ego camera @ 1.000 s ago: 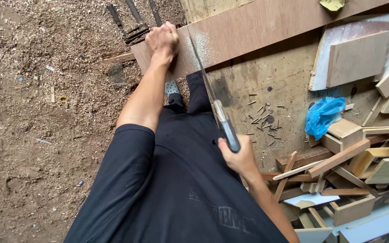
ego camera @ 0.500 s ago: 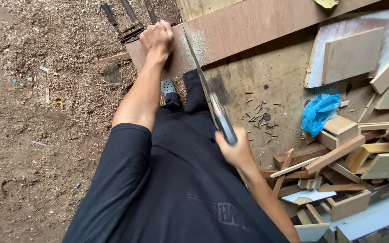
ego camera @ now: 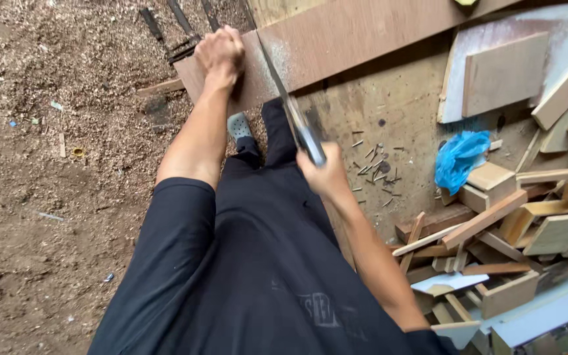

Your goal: The person uses a hand saw to cut a plank of wood clamped to a workbench. They mark the wood with a marker, then continue sawing to separate a smaller piece. The cut piece is placed aside on the bench.

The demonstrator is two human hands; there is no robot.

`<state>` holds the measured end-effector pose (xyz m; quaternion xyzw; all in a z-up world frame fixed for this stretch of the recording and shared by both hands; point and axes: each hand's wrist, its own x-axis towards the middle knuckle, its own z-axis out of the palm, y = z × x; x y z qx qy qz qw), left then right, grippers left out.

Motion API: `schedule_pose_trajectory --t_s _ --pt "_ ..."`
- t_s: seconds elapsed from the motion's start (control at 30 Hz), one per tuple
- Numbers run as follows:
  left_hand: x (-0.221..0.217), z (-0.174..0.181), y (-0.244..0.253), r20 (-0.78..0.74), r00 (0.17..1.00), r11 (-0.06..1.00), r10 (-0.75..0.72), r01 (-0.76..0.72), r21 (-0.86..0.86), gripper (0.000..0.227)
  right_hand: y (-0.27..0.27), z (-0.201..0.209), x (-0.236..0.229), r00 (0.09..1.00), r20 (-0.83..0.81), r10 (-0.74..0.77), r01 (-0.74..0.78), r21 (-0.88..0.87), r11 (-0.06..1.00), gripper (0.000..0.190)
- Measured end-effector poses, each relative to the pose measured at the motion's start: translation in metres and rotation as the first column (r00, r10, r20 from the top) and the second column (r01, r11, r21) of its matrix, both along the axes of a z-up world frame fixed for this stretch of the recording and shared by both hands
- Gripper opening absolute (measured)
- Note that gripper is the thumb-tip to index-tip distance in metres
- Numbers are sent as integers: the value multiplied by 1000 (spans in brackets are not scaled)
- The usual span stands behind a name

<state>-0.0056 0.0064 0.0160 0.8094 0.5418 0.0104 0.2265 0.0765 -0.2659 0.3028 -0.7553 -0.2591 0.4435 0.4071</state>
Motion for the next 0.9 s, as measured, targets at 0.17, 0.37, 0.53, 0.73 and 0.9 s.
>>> schedule_pose_trajectory --t_s 0.17,0.37,0.53,0.73,0.9 --pt "9 6 6 -57 998 1000 -19 19 -2 52 -65 74 -15 998 61 13 -3 -158 987 29" --pt "10 -5 3 -43 999 999 -25 26 25 52 46 -35 8 998 57 6 -5 -20 1000 32" --pt "9 -17 6 -5 1000 997 2 -1 80 50 105 -57 15 992 121 40 -30 -79 996 34" --pt "4 -29 0 36 999 997 24 -27 74 49 70 -54 7 993 116 16 -10 -53 999 38" --pt "6 -15 -1 50 998 999 45 -44 -23 49 -9 20 -2 991 129 42 -33 -72 997 33"
